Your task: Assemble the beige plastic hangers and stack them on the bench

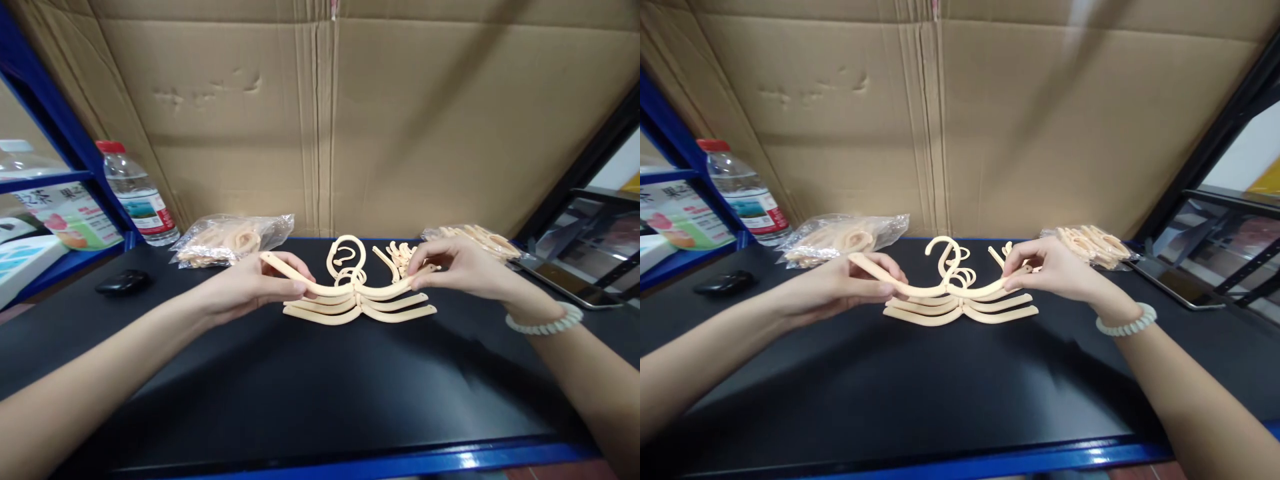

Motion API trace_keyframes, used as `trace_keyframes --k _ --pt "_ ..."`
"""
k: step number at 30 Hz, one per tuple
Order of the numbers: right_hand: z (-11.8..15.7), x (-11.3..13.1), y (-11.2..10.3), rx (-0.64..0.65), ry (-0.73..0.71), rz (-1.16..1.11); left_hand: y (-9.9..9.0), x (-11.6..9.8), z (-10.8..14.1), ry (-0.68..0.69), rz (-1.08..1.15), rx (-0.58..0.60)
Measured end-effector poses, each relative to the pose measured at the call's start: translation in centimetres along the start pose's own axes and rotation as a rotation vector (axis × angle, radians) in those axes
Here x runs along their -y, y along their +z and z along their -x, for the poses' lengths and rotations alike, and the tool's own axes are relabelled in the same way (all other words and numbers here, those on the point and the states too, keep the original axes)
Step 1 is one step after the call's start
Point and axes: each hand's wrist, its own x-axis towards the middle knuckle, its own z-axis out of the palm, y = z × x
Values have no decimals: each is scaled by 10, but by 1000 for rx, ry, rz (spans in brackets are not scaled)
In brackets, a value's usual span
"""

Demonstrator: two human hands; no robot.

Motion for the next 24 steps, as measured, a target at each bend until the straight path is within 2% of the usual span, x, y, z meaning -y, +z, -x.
trace_keyframes --k 3,7,11,15,24 --pt "3 1 -5 165 19 99 -11 -1 -2 54 -269 21" --pt "5 -3 -2 369 21 236 -10 8 -6 167 -693 56" --pt "6 -11 6 414 -2 353 -1 18 -6 393 -1053 95" --pt "5 -13 11 403 -61 396 2 20 -3 491 -1132 166" --pt "3 -15 11 401 -66 382 -1 29 -6 495 -1157 217"
